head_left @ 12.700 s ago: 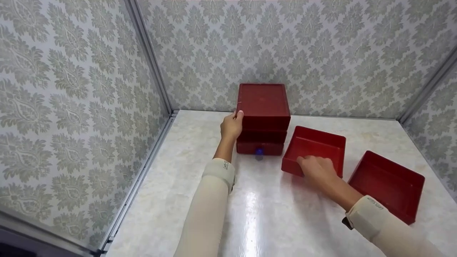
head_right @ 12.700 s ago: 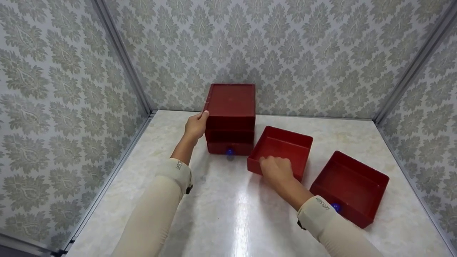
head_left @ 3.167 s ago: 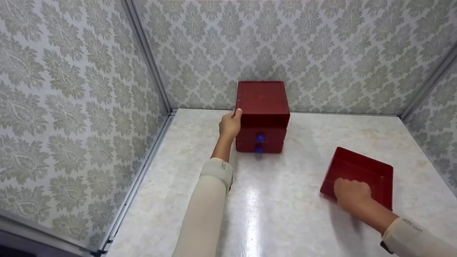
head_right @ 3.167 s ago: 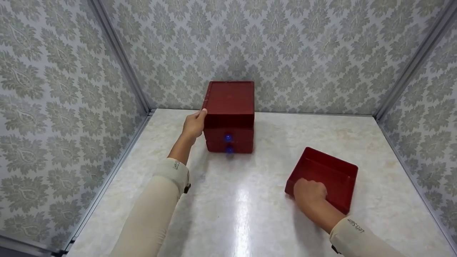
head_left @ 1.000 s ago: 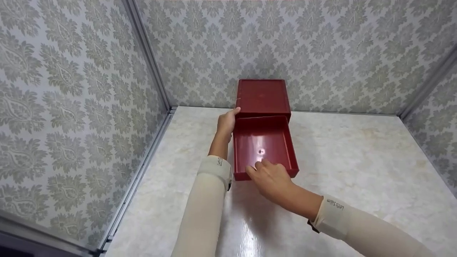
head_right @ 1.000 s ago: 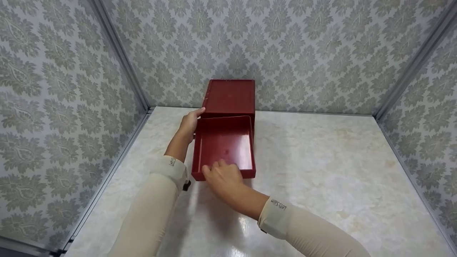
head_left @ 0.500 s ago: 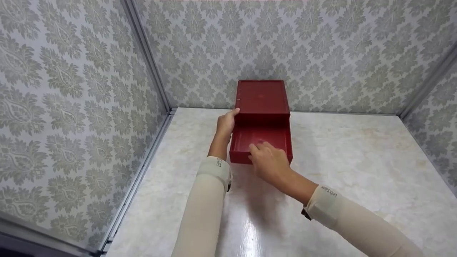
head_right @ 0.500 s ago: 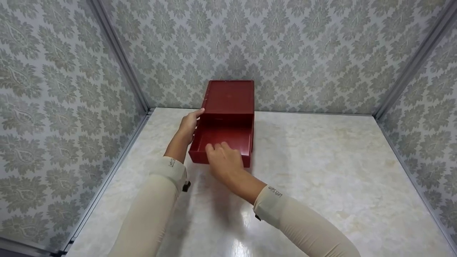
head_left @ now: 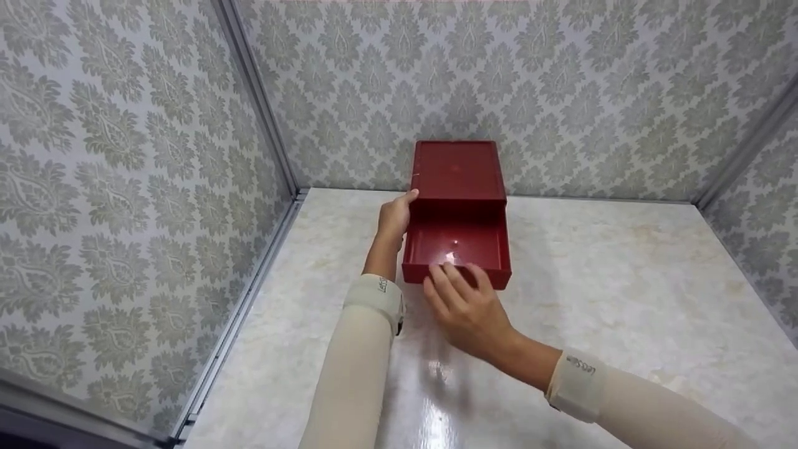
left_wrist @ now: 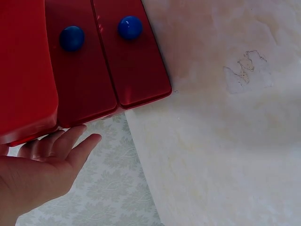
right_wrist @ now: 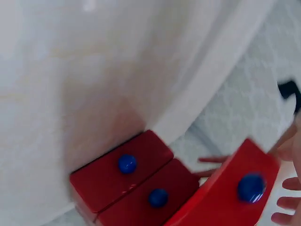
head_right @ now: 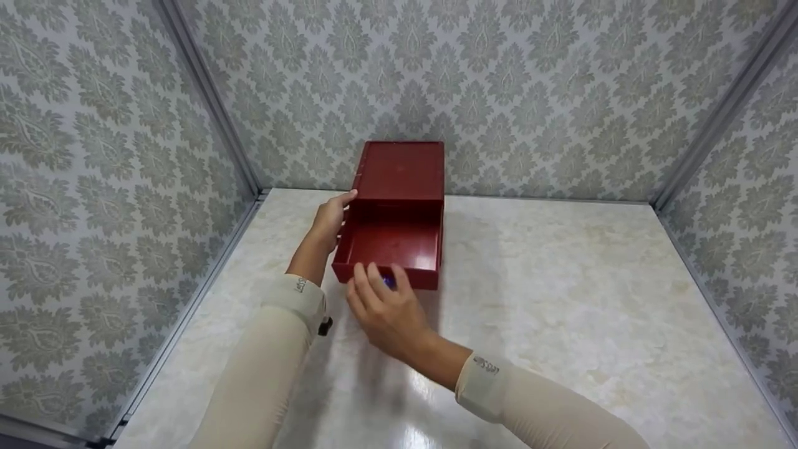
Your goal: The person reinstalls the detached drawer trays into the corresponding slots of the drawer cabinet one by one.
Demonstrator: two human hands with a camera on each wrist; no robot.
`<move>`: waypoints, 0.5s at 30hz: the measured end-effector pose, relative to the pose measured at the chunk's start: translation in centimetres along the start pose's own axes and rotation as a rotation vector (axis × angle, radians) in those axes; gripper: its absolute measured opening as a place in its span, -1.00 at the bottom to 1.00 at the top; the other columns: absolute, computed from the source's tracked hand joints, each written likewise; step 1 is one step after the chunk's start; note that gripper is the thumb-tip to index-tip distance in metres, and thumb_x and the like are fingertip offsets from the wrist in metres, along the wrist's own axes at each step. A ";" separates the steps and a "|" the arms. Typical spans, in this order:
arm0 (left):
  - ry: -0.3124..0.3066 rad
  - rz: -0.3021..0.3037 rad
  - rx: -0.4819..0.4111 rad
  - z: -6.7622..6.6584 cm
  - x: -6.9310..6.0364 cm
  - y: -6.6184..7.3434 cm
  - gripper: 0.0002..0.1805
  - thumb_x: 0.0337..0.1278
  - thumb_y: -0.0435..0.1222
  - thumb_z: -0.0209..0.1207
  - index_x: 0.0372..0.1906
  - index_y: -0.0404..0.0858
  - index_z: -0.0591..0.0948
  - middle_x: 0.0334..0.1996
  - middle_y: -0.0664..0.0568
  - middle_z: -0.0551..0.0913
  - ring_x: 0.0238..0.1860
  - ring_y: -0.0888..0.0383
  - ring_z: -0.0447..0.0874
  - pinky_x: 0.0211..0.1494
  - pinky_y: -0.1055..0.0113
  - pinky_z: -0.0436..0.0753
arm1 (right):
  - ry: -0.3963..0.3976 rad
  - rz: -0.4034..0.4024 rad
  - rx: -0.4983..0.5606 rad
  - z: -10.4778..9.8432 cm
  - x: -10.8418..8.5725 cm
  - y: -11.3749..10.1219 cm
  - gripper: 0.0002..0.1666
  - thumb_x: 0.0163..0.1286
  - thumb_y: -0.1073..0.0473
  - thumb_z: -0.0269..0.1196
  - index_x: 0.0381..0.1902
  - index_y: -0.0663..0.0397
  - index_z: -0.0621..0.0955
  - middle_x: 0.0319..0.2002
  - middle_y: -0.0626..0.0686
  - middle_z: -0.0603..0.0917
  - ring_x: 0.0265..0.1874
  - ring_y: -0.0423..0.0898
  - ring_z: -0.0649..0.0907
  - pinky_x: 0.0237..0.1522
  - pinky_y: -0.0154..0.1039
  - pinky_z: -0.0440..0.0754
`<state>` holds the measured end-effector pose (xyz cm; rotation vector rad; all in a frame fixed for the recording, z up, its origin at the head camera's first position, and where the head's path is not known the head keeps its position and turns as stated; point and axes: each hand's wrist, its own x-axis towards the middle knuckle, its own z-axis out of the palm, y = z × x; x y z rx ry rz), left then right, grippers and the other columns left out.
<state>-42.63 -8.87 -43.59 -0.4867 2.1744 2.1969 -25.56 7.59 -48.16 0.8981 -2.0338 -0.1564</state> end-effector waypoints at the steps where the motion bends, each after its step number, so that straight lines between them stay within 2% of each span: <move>1: 0.000 -0.002 0.004 0.0 0.0 0.0 -0.32 0.28 0.09 0.18 0.27 -0.36 0.58 0.24 -0.14 0.61 0.24 -0.02 0.59 0.40 0.03 0.50 | -0.015 -0.022 -0.014 -0.4 -0.7 -0.7 -0.52 0.48 0.12 0.00 0.20 0.17 0.63 0.25 0.21 0.64 0.24 0.17 0.62 0.23 0.20 0.57; 3: 0.002 -0.004 0.013 0.0 0.0 0.0 -0.30 0.28 0.10 0.18 0.28 -0.36 0.57 0.26 -0.14 0.60 0.26 -0.02 0.57 0.41 0.06 0.50 | -0.074 -0.040 -0.046 -1.2 -2.1 -2.2 -0.44 0.49 0.14 -0.11 0.28 0.20 0.61 0.30 0.25 0.62 0.30 0.18 0.61 0.30 0.19 0.55; 5: -0.002 -0.003 0.017 0.0 0.0 0.1 -0.31 0.30 0.09 0.17 0.29 -0.35 0.57 0.27 -0.14 0.59 0.27 -0.02 0.57 0.41 0.09 0.49 | -0.191 -0.030 -0.093 -2.0 -3.3 -3.5 -0.39 0.48 0.14 -0.13 0.37 0.21 0.54 0.33 0.31 0.57 0.34 0.23 0.57 0.34 0.18 0.53; 8: -0.005 0.003 0.023 0.0 0.1 0.2 -0.33 0.32 0.09 0.16 0.29 -0.35 0.58 0.27 -0.13 0.59 0.28 -0.02 0.56 0.42 0.11 0.48 | -0.396 0.017 -0.187 -3.0 -4.3 -4.6 -0.34 0.48 0.06 0.00 0.49 0.11 0.42 0.42 0.35 0.45 0.41 0.27 0.49 0.39 0.21 0.46; 11: -0.006 0.011 0.023 0.0 0.1 0.1 -0.33 0.32 0.09 0.16 0.28 -0.36 0.59 0.28 -0.14 0.59 0.29 -0.02 0.55 0.44 0.13 0.46 | -0.568 0.071 -0.272 -3.3 -4.3 -4.4 -0.18 0.45 -0.08 0.17 0.59 -0.02 0.27 0.54 0.35 0.26 0.51 0.28 0.34 0.46 0.27 0.33; 13: -0.004 0.012 0.021 0.0 0.1 0.1 -0.32 0.31 0.08 0.17 0.28 -0.37 0.59 0.29 -0.14 0.59 0.30 -0.02 0.54 0.45 0.13 0.46 | -0.630 0.091 -0.309 -3.1 -4.1 -3.9 -0.09 0.42 -0.17 0.22 0.62 -0.09 0.21 0.58 0.34 0.16 0.55 0.28 0.27 0.48 0.30 0.28; 15: 0.000 0.007 0.019 -0.1 0.1 0.0 -0.32 0.30 0.08 0.18 0.29 -0.36 0.58 0.30 -0.14 0.58 0.31 -0.01 0.54 0.45 0.14 0.46 | -0.650 0.099 -0.317 -2.7 -3.9 -3.3 -0.05 0.41 -0.21 0.24 0.63 -0.13 0.18 0.60 0.34 0.11 0.55 0.26 0.27 0.49 0.32 0.25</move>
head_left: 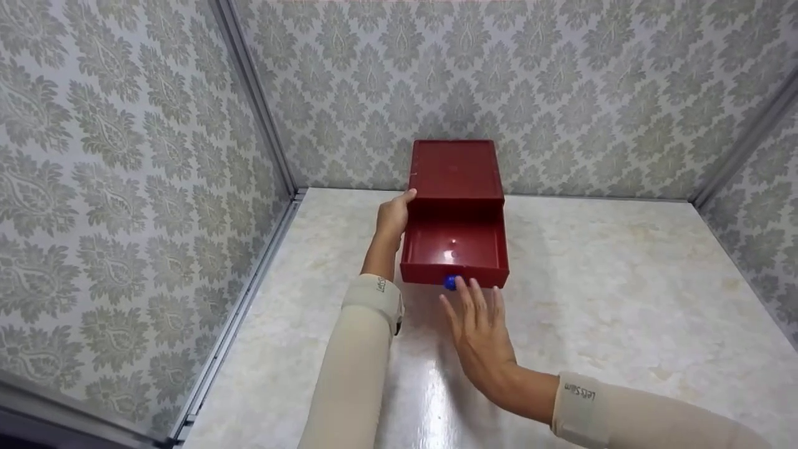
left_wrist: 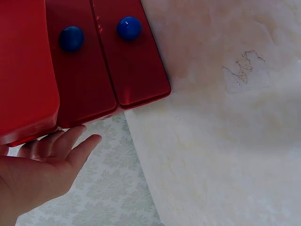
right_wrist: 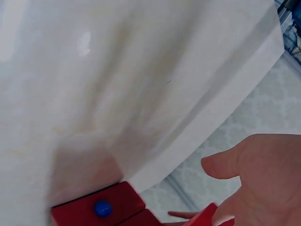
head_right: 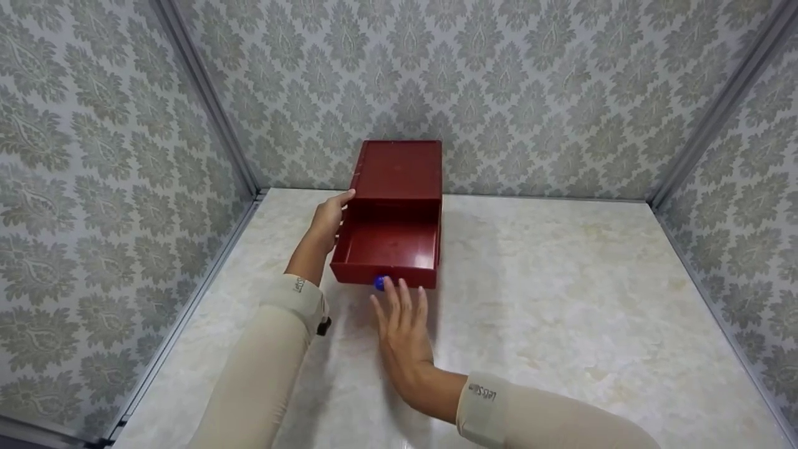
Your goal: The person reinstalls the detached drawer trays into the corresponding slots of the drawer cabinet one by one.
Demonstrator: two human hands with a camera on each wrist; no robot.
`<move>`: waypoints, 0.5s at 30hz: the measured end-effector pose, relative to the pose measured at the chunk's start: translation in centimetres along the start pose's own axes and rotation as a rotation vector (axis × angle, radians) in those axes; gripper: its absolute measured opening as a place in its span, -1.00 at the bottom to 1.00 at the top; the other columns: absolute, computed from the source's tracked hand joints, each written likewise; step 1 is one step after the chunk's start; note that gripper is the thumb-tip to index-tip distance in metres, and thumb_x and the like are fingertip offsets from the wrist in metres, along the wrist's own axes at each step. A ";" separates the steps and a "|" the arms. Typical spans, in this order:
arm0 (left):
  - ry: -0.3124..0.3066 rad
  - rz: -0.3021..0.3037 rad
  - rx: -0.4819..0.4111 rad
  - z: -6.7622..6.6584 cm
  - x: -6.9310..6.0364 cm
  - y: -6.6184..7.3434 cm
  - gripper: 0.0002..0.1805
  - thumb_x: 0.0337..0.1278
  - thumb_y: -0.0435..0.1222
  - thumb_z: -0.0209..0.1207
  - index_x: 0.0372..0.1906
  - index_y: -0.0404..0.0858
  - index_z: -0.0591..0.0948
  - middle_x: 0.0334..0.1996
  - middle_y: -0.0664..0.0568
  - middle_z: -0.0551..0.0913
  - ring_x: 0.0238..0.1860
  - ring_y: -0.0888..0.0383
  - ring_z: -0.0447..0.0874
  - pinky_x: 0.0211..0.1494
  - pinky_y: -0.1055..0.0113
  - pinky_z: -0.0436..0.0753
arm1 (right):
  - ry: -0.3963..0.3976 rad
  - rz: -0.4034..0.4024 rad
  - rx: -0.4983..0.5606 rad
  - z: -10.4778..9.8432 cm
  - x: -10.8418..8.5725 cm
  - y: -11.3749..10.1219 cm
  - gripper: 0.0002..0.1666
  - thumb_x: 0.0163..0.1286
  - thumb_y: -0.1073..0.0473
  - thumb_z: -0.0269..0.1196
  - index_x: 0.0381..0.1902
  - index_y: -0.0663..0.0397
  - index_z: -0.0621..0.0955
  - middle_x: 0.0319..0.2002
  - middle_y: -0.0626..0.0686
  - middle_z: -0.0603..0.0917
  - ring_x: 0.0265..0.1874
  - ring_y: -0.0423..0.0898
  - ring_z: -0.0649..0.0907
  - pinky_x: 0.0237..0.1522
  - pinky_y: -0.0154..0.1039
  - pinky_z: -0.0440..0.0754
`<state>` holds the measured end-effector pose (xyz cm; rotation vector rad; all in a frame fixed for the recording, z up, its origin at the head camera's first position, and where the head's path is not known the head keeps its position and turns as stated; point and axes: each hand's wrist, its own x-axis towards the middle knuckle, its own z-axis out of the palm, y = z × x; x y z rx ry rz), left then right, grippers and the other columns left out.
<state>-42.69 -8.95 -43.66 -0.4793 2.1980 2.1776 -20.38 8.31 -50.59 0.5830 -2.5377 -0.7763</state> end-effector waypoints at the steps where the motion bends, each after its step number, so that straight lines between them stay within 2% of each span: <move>1: 0.001 -0.005 0.000 0.0 0.0 -0.1 -0.32 0.30 0.08 0.18 0.29 -0.36 0.58 0.30 -0.13 0.58 0.31 -0.01 0.53 0.45 0.14 0.46 | 0.000 0.002 0.004 0.2 0.2 0.2 -0.04 0.39 -0.22 0.25 0.63 -0.13 0.18 0.60 0.34 0.10 0.55 0.25 0.27 0.48 0.33 0.25; 9: -0.011 -0.010 -0.017 -0.1 0.1 -0.2 -0.34 0.33 0.08 0.17 0.28 -0.36 0.58 0.25 -0.14 0.62 0.24 -0.01 0.59 0.38 0.13 0.53 | 0.018 0.025 0.067 1.5 1.8 1.6 -0.01 0.35 -0.20 0.29 0.64 -0.18 0.18 0.62 0.33 0.03 0.58 0.22 0.23 0.47 0.42 0.19; 15: -0.013 -0.007 -0.022 0.0 0.2 0.0 -0.37 0.32 0.07 0.17 0.24 -0.34 0.62 0.22 -0.12 0.63 0.18 0.03 0.60 0.35 0.13 0.55 | 0.034 0.043 0.104 2.3 3.2 2.6 -0.04 0.37 -0.16 0.27 0.63 -0.14 0.19 0.62 0.34 0.03 0.59 0.22 0.21 0.45 0.45 0.19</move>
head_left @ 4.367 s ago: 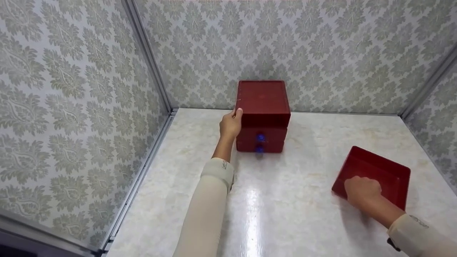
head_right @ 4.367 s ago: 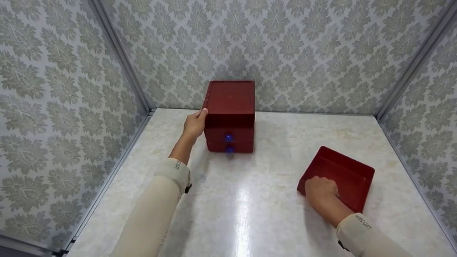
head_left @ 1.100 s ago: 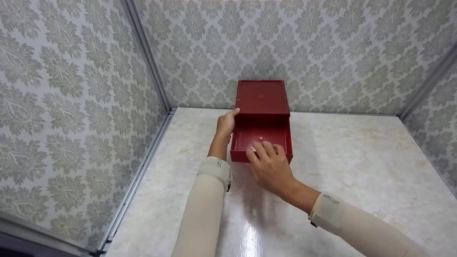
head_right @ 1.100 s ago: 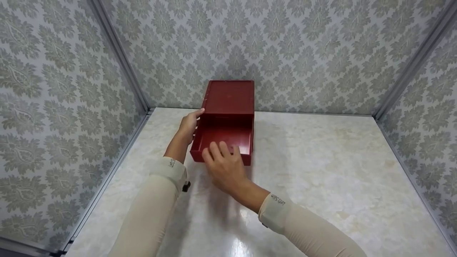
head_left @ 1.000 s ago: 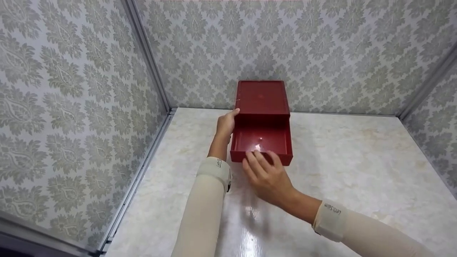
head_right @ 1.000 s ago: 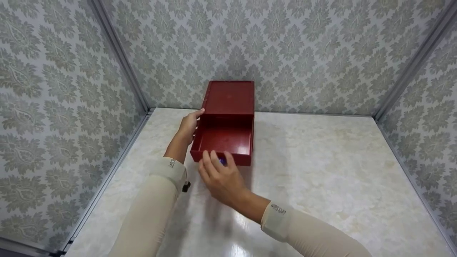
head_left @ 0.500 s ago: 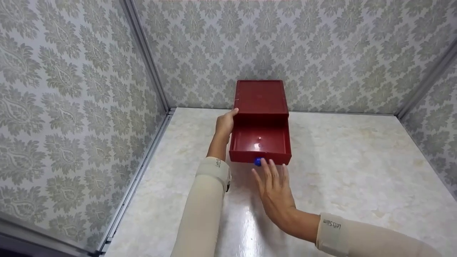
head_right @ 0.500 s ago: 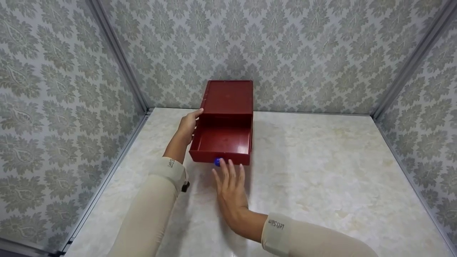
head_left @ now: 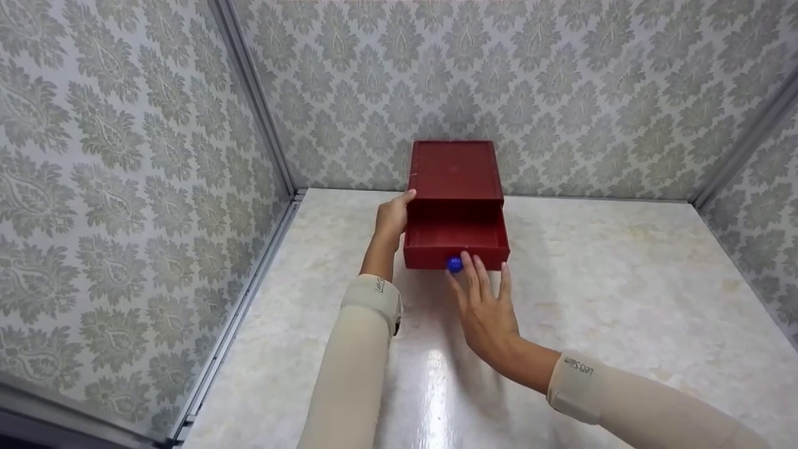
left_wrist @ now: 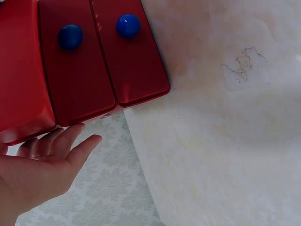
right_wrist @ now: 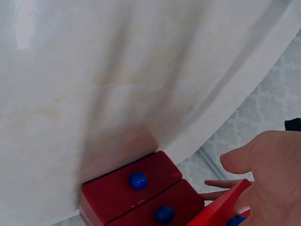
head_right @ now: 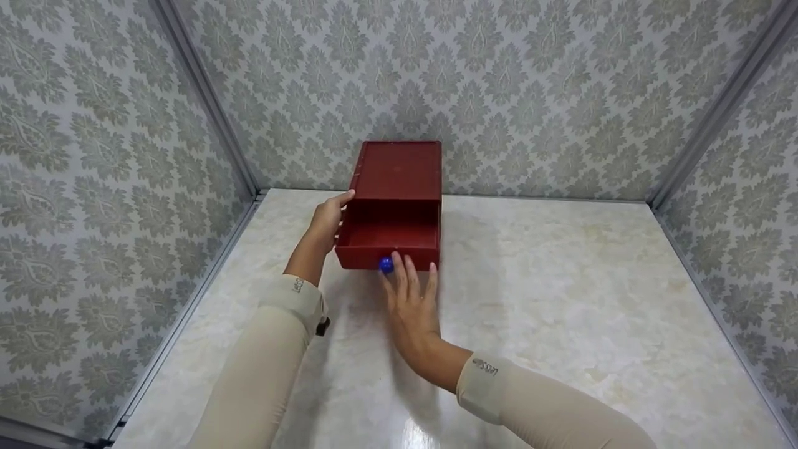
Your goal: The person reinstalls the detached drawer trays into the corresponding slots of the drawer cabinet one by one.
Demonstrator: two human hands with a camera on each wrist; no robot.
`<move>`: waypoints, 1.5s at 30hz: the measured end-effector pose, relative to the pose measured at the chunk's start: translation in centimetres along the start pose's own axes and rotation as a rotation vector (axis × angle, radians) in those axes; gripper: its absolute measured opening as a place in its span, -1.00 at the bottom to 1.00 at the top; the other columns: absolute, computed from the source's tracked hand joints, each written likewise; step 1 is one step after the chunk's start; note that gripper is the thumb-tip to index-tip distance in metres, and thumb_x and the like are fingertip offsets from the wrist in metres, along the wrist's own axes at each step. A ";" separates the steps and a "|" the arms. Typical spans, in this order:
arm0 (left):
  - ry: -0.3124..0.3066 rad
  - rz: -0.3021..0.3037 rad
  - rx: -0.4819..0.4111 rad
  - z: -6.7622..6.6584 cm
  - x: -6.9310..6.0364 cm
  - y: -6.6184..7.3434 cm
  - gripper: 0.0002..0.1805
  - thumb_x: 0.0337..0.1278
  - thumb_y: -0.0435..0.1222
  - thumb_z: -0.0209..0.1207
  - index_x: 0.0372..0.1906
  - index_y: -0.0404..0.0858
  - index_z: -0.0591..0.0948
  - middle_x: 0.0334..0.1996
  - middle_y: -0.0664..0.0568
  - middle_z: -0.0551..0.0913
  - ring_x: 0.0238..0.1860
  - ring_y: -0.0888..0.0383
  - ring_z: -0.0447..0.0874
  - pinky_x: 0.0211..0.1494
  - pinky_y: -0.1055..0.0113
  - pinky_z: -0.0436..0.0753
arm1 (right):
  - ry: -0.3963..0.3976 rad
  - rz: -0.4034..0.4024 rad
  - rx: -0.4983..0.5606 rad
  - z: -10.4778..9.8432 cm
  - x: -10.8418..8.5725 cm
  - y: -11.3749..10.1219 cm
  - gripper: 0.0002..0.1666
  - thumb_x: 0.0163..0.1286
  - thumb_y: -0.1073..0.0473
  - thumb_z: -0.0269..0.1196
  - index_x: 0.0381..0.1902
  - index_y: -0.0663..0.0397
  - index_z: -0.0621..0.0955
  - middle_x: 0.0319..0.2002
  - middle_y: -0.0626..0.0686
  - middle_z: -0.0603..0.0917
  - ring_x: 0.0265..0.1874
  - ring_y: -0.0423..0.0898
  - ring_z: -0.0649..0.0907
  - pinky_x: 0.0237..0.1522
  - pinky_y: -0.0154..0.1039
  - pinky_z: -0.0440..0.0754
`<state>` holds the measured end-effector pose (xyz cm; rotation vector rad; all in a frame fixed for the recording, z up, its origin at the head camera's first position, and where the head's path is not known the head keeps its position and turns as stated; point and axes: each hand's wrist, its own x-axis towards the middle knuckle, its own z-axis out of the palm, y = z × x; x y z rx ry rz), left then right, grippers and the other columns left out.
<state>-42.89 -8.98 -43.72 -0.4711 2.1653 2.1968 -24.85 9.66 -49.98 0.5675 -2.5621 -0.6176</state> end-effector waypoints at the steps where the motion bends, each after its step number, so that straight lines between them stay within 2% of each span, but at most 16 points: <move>1: -0.002 -0.001 -0.002 0.0 0.0 0.0 -0.37 0.32 0.07 0.18 0.24 -0.34 0.62 0.23 -0.11 0.63 0.18 0.04 0.59 0.36 0.12 0.55 | 0.006 0.007 0.005 0.2 0.2 0.2 -0.05 0.37 -0.15 0.27 0.63 -0.14 0.20 0.62 0.33 0.03 0.59 0.21 0.21 0.45 0.45 0.20; 9: -0.033 -0.027 -0.024 0.1 0.0 0.2 -0.38 0.38 0.06 0.14 0.32 -0.27 0.58 0.36 -0.04 0.55 0.40 0.05 0.46 0.46 0.07 0.48 | 0.019 0.026 0.053 1.0 1.6 1.1 -0.11 0.40 -0.07 0.26 0.61 -0.11 0.24 0.63 0.31 0.01 0.59 0.22 0.21 0.45 0.47 0.17; 16: -0.009 -0.046 0.028 0.1 -0.3 0.4 -0.38 0.36 0.07 0.13 0.30 -0.27 0.60 0.26 -0.05 0.62 0.26 0.06 0.57 0.42 0.17 0.48 | 0.022 0.027 0.127 1.3 2.8 1.6 -0.14 0.42 -0.07 0.24 0.61 -0.15 0.24 0.64 0.26 0.01 0.58 0.13 0.24 0.46 0.48 0.13; 21: -0.035 -0.046 -0.023 0.0 -0.3 0.0 -0.42 0.38 0.05 0.14 0.25 -0.30 0.61 0.20 -0.07 0.65 0.22 0.05 0.60 0.37 0.14 0.54 | -0.039 0.037 0.153 2.0 4.2 2.2 -0.13 0.47 -0.11 0.19 0.64 -0.17 0.17 0.66 0.25 -0.08 0.60 0.13 0.19 0.44 0.51 0.10; 26: -0.053 -0.027 -0.069 -0.1 0.0 0.0 -0.45 0.39 0.03 0.15 0.22 -0.31 0.63 0.25 -0.07 0.61 0.32 0.05 0.51 0.41 0.09 0.52 | -0.073 0.037 0.192 2.5 5.4 2.9 -0.16 0.50 -0.08 0.15 0.64 -0.15 0.16 0.66 0.24 -0.15 0.62 0.15 0.14 0.44 0.56 0.02; 31: -0.072 -0.003 -0.055 -0.2 -0.1 0.1 -0.43 0.41 0.03 0.13 0.29 -0.28 0.60 0.38 -0.07 0.52 0.43 0.04 0.41 0.44 0.07 0.49 | -0.148 0.041 0.230 3.2 6.4 3.6 -0.15 0.54 -0.08 0.10 0.66 -0.11 0.09 0.67 0.21 -0.14 0.64 0.16 0.07 0.42 0.60 -0.07; 36: -0.069 -0.004 -0.057 -0.2 -0.1 0.0 -0.37 0.39 0.03 0.14 0.33 -0.33 0.55 0.40 -0.10 0.49 0.47 0.02 0.38 0.45 0.08 0.49 | -0.246 0.051 0.234 4.6 7.0 4.1 -0.12 0.56 -0.10 0.09 0.68 -0.10 0.02 0.68 0.14 -0.15 0.65 0.14 0.00 0.41 0.63 -0.15; 45: -0.041 -0.006 -0.073 0.1 0.2 0.1 -0.39 0.37 0.00 0.16 0.31 -0.34 0.57 0.39 -0.12 0.51 0.47 0.00 0.39 0.42 0.06 0.52 | -0.241 0.061 0.267 6.0 7.5 4.0 -0.17 0.57 -0.04 0.05 0.67 -0.09 0.04 0.68 0.16 -0.19 0.66 0.13 -0.02 0.40 0.64 -0.17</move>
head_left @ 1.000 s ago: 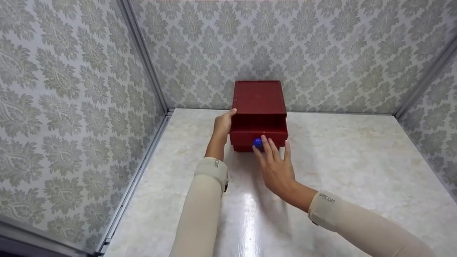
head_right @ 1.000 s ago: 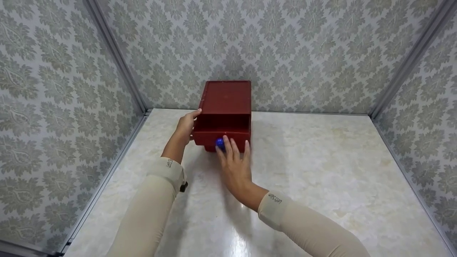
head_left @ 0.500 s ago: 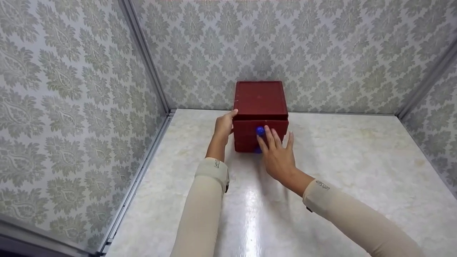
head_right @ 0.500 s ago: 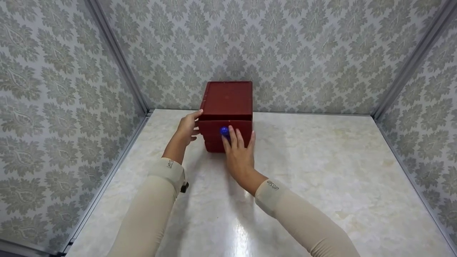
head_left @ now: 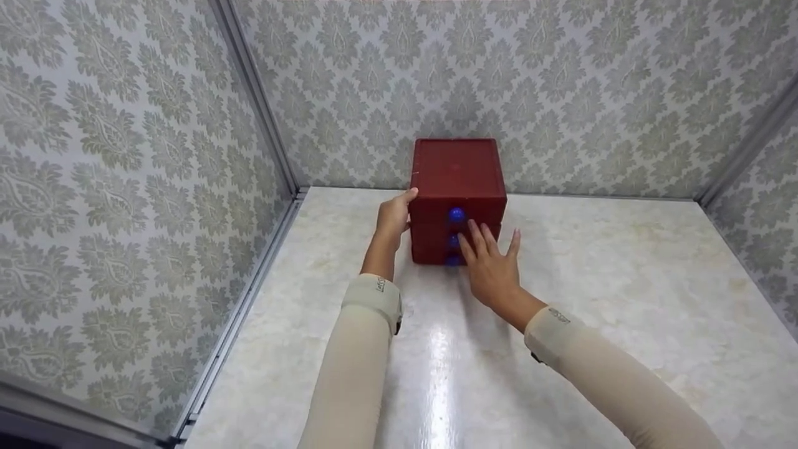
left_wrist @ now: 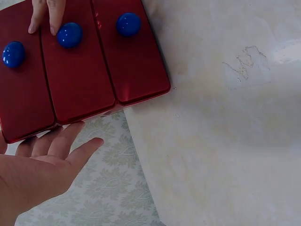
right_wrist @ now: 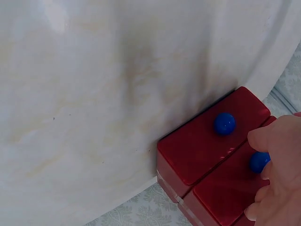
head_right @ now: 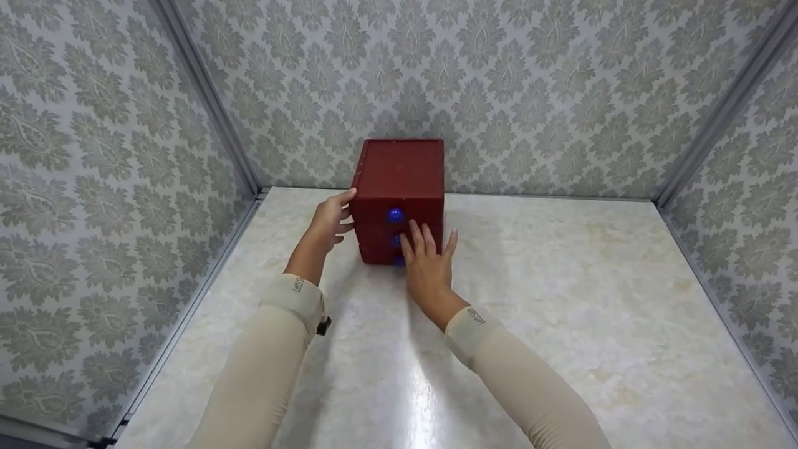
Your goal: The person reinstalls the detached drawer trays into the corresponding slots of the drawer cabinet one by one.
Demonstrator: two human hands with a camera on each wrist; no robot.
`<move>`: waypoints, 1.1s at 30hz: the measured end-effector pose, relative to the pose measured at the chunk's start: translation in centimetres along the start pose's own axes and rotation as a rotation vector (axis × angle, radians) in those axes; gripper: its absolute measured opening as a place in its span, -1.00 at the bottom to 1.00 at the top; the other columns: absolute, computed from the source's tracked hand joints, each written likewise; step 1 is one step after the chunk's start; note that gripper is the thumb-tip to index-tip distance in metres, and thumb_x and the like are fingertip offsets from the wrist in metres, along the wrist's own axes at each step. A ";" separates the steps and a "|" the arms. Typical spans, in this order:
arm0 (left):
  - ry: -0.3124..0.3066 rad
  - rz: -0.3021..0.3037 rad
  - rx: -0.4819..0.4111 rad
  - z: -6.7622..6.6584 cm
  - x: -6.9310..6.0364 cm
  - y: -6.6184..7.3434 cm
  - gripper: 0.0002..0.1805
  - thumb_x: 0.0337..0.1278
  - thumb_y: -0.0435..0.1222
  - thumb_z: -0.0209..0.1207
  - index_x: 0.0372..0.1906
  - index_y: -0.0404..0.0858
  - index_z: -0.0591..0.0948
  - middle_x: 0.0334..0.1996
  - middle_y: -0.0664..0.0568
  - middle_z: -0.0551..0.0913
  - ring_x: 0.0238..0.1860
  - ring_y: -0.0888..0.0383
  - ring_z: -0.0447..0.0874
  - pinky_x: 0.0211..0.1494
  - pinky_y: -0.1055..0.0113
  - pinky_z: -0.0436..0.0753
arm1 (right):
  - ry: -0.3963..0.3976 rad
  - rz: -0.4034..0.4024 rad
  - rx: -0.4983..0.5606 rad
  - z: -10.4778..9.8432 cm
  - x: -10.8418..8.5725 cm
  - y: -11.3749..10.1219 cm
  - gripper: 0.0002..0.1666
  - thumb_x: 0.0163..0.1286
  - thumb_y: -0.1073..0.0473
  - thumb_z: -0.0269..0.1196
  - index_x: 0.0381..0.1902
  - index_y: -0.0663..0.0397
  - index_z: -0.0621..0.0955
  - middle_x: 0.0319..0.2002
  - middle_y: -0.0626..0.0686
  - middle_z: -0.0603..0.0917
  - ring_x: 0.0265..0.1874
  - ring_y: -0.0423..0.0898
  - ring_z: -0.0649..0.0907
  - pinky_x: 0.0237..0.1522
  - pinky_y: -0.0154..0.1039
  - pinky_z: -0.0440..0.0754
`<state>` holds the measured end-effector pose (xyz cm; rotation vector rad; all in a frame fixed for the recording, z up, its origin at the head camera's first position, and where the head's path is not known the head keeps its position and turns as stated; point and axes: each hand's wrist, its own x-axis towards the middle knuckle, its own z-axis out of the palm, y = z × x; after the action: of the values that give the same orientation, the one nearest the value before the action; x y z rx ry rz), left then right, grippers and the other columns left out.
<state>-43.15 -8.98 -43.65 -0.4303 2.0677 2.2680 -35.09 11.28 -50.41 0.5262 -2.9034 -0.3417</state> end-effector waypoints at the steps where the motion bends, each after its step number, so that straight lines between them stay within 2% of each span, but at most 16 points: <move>1: 0.002 -0.001 0.000 0.0 0.0 0.0 -0.39 0.37 0.00 0.16 0.32 -0.34 0.57 0.39 -0.12 0.51 0.47 0.00 0.39 0.42 0.07 0.53 | 0.003 0.003 0.004 0.0 0.0 0.0 -0.17 0.58 -0.04 0.04 0.67 -0.09 0.04 0.68 0.16 -0.19 0.66 0.14 -0.02 0.40 0.64 -0.17; 7: 0.011 -0.011 0.006 0.0 0.0 -0.1 -0.37 0.37 0.01 0.16 0.33 -0.36 0.55 0.38 -0.10 0.52 0.45 0.01 0.41 0.41 0.10 0.53 | 0.008 0.006 0.016 0.1 0.0 -0.1 -0.18 0.58 -0.04 0.04 0.67 -0.10 0.05 0.68 0.16 -0.18 0.65 0.15 -0.01 0.38 0.65 -0.15; 12: 0.010 0.001 0.018 0.6 -0.1 -0.3 -0.35 0.37 0.02 0.15 0.33 -0.36 0.54 0.35 -0.11 0.54 0.40 0.01 0.47 0.41 0.12 0.53 | 0.005 0.012 0.017 0.5 -0.5 0.2 -0.20 0.61 -0.10 -0.02 0.67 -0.10 0.03 0.68 0.16 -0.16 0.66 0.16 -0.05 0.38 0.65 -0.15; 16: 0.015 0.013 0.104 0.9 -0.4 -0.5 -0.33 0.41 0.09 0.08 0.37 -0.30 0.54 0.35 -0.07 0.56 0.41 0.01 0.46 0.50 0.11 0.42 | 0.019 0.000 0.014 0.9 -0.9 0.7 -0.19 0.63 -0.16 -0.05 0.68 -0.11 0.00 0.68 0.15 -0.13 0.66 0.15 -0.07 0.39 0.64 -0.11; 19: 0.013 0.025 0.186 0.9 -0.6 -0.7 -0.30 0.43 0.16 0.02 0.40 -0.25 0.52 0.41 -0.06 0.51 0.48 0.00 0.37 0.56 0.08 0.31 | 0.044 -0.013 0.031 1.3 -1.2 1.4 -0.16 0.62 -0.23 -0.07 0.68 -0.15 -0.03 0.68 0.12 -0.12 0.66 0.14 -0.08 0.41 0.61 -0.07; 22: 0.017 0.051 0.229 0.9 -0.7 -0.9 -0.29 0.43 0.19 0.00 0.40 -0.23 0.53 0.42 -0.06 0.50 0.49 -0.02 0.36 0.56 0.07 0.30 | 0.125 -0.020 0.068 1.8 -1.4 2.3 -0.17 0.62 -0.26 -0.08 0.68 -0.14 0.01 0.66 0.13 0.03 0.64 0.19 0.01 0.43 0.57 -0.01; 25: 0.052 0.085 0.312 1.0 -0.8 -1.0 -0.30 0.44 0.21 -0.05 0.39 -0.17 0.55 0.42 -0.04 0.51 0.48 -0.04 0.38 0.54 0.04 0.33 | 0.245 -0.025 0.110 2.3 -1.5 3.2 -0.20 0.61 -0.23 -0.05 0.66 -0.09 0.10 0.58 0.17 0.25 0.58 0.28 0.18 0.45 0.52 0.06; 28: 0.108 0.128 0.441 1.2 -1.0 -1.0 -0.34 0.46 0.23 -0.13 0.41 -0.02 0.55 0.42 0.02 0.52 0.46 -0.07 0.41 0.49 -0.04 0.37 | 0.340 -0.019 0.133 2.7 -1.6 4.4 -0.22 0.60 -0.19 -0.02 0.64 -0.04 0.16 0.48 0.22 0.41 0.50 0.34 0.31 0.45 0.49 0.10; 31: 0.168 0.177 0.600 1.3 -1.1 -1.2 -0.37 0.51 0.24 -0.23 0.45 0.11 0.49 0.41 0.07 0.53 0.42 -0.08 0.48 0.41 -0.12 0.44 | 0.355 0.008 0.150 3.0 -1.6 5.9 -0.20 0.60 -0.22 -0.05 0.64 -0.05 0.15 0.46 0.25 0.44 0.48 0.36 0.34 0.45 0.49 0.09; 33: 0.203 0.215 0.719 1.2 -1.0 -1.4 -0.37 0.55 0.23 -0.29 0.49 0.12 0.44 0.40 0.09 0.55 0.38 -0.08 0.52 0.41 -0.18 0.42 | 0.311 0.038 0.164 3.1 -1.6 7.0 -0.17 0.59 -0.26 -0.08 0.66 -0.07 0.09 0.49 0.26 0.39 0.51 0.38 0.27 0.46 0.51 0.02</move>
<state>-42.06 -7.50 -44.72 -0.4069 2.9381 1.4248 -36.49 18.83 -51.86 0.4966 -2.6460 -0.0124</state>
